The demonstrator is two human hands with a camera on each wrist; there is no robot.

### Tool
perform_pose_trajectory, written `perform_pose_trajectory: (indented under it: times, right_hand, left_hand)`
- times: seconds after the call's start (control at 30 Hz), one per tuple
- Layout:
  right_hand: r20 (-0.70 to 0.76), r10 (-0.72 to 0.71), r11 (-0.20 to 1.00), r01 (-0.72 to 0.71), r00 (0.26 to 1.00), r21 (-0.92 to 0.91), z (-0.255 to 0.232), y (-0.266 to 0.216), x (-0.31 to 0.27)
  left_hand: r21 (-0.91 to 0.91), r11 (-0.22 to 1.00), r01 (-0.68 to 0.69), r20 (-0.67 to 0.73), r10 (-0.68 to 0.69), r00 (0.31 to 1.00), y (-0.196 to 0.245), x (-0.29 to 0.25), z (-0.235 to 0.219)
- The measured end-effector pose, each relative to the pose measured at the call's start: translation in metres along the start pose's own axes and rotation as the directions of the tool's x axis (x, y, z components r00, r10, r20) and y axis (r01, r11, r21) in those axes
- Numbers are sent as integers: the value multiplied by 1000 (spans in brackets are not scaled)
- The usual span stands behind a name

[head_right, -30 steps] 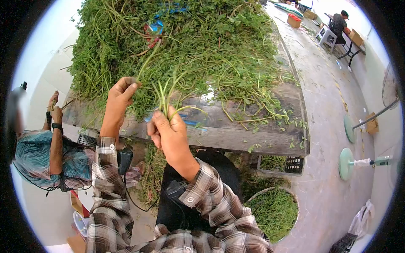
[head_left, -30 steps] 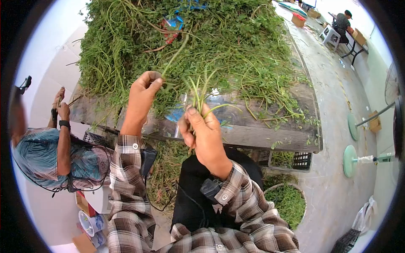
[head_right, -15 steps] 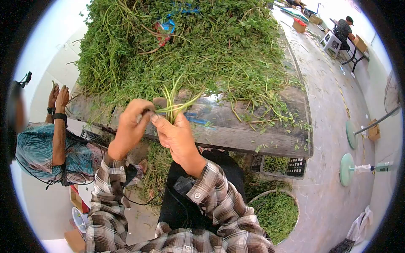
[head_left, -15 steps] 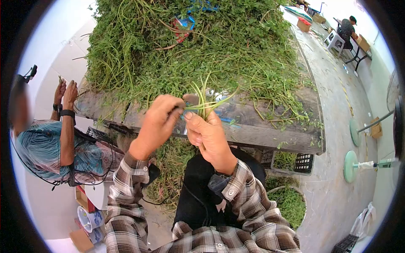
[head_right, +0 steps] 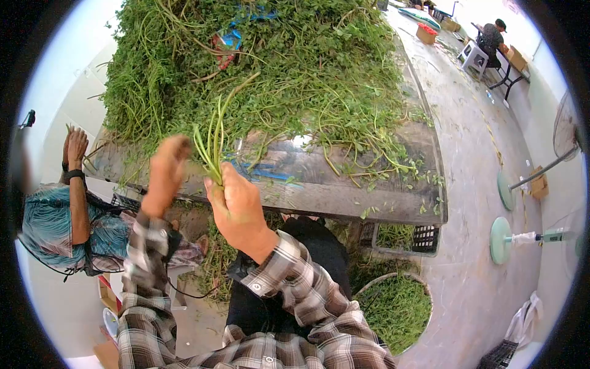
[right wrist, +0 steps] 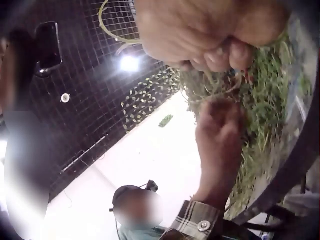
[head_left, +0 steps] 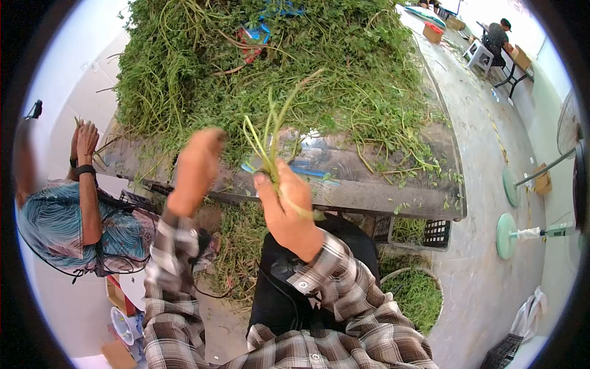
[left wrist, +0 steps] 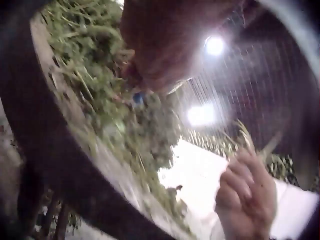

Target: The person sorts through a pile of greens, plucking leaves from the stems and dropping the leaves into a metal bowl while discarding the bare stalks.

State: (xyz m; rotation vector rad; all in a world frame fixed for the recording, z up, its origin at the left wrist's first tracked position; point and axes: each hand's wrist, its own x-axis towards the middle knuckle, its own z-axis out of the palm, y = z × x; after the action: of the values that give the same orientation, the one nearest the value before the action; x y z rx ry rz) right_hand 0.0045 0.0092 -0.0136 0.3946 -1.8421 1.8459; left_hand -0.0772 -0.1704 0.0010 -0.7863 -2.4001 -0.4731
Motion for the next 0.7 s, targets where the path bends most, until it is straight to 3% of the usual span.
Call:
perform_pose_trajectory:
  times: [0.07,0.13,0.17,0.2,0.27,0.33,0.37,0.43,0.53,0.7]
  right_hand:
    - [-23,26,1000,-26,999,15,-15,-14,4]
    - [-111,45,999,-47,993,-13,-12,12,4]
    - [-76,251,943,-227,965,242,-10,22,2]
    - [22,420,797,-381,907,469,-7,26,3]
    - [-31,387,792,-314,922,523,-6,17,10]
    - [-110,460,737,-310,881,600,-18,6,18]
    - [-76,482,673,-313,873,670,-24,8,18]
    - [-97,484,671,-298,870,680,-31,12,18]
    - [-116,478,683,-286,871,672,-37,12,19]
    - [-88,488,681,-316,868,660,-35,12,18]
  left_hand:
    - [-176,916,360,-33,-371,928,-46,-5,-9]
    - [-218,902,373,-34,-389,920,-36,1,-10]
    - [-256,879,403,-46,-427,903,-29,1,-12]
    - [-259,877,406,-48,-431,901,-17,3,-11]
    - [-46,966,256,65,-253,965,17,11,-1]
    - [40,998,-52,9,52,999,42,16,13]
    - [41,998,-51,11,51,999,53,17,20]
    - [-20,999,-47,193,50,980,70,18,32]
    - [21,999,-30,281,23,960,74,16,51]
    - [-16,997,69,230,-64,971,61,20,50]
